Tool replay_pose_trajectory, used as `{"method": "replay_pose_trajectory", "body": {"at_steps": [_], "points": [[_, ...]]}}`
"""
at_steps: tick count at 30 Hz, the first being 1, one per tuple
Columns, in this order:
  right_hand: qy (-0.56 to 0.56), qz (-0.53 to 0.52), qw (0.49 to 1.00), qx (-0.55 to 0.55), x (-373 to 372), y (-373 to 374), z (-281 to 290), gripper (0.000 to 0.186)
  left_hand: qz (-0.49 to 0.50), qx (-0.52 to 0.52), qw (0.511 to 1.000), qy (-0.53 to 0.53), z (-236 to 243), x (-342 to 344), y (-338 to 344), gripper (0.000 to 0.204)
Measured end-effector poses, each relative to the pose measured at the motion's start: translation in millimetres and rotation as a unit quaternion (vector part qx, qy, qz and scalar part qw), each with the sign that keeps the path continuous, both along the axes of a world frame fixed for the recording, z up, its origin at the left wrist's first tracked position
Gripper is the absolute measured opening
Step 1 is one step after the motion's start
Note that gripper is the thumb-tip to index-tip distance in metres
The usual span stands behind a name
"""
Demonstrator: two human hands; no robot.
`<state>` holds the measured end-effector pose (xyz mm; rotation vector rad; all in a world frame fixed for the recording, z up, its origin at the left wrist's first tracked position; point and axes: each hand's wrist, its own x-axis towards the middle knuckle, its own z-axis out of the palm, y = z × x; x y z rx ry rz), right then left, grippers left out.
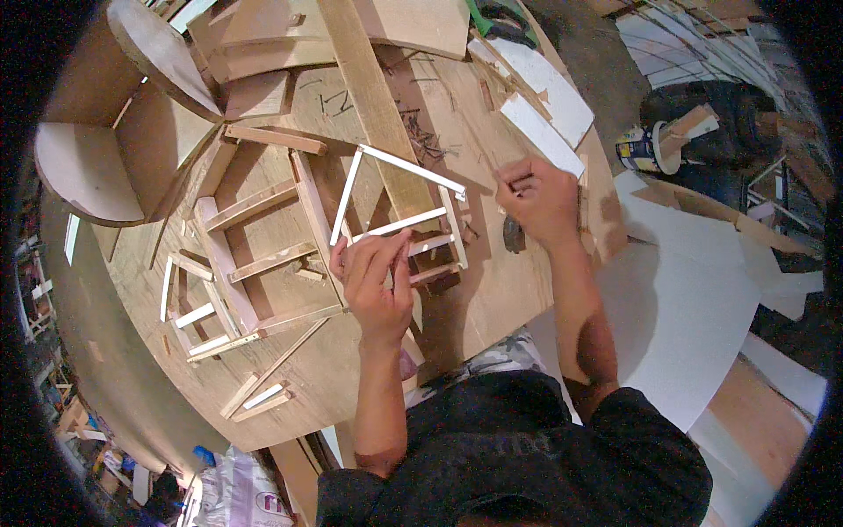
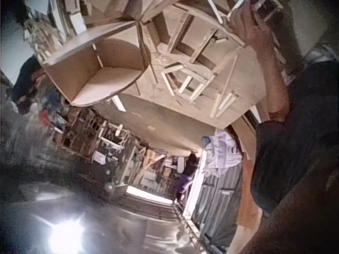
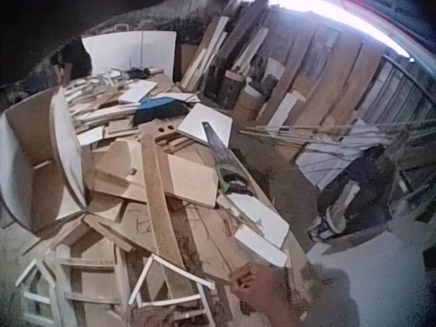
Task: The person builds small wooden model houses on a cluttered workbench, using a handsaw to cut thin strips of wood and a hammer to secure pieces together.
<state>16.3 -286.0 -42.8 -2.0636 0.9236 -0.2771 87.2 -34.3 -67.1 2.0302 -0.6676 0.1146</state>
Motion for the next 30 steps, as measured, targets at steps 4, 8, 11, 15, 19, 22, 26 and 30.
{"method": "replay_pose_trajectory", "body": {"at_steps": [4, 8, 11, 15, 19, 22, 26, 30], "points": [[0.032, 0.08, 0.995, 0.058, -35, 62, 25, 0.01, -0.089, 0.009, 0.996, 0.021, 6, -13, 27, 0.029], [0.03, 0.07, 0.98, 0.184, -51, 104, 32, 0.018, -0.174, 0.014, 0.985, 0.012, 8, -23, 33, 0.035], [0.038, 0.088, 0.974, 0.207, -66, 122, 30, 0.02, -0.226, 0.005, 0.974, 0.002, 10, -22, 38, 0.035], [0.111, 0.098, 0.968, 0.203, -74, 128, 36, 0.021, -0.297, -0.002, 0.955, 0.022, 6, -21, 42, 0.028], [0.034, 0.086, 0.967, 0.237, -89, 134, 32, 0.019, -0.287, -0.003, 0.958, 0.012, 7, -24, 39, 0.022], [-0.062, 0.08, 0.966, 0.24, -101, 137, 22, 0.023, -0.255, -0.035, 0.965, 0.052, 4, -32, 37, 0.019], [-0.082, 0.02, 0.949, 0.303, -105, 141, 5, 0.02, -0.213, -0.086, 0.965, 0.124, -2, -45, 36, 0.016], [-0.162, -0.049, 0.883, 0.439, -107, 145, -22, 0.016, -0.187, -0.093, 0.964, 0.164, 2, -48, 30, 0.018]]}}
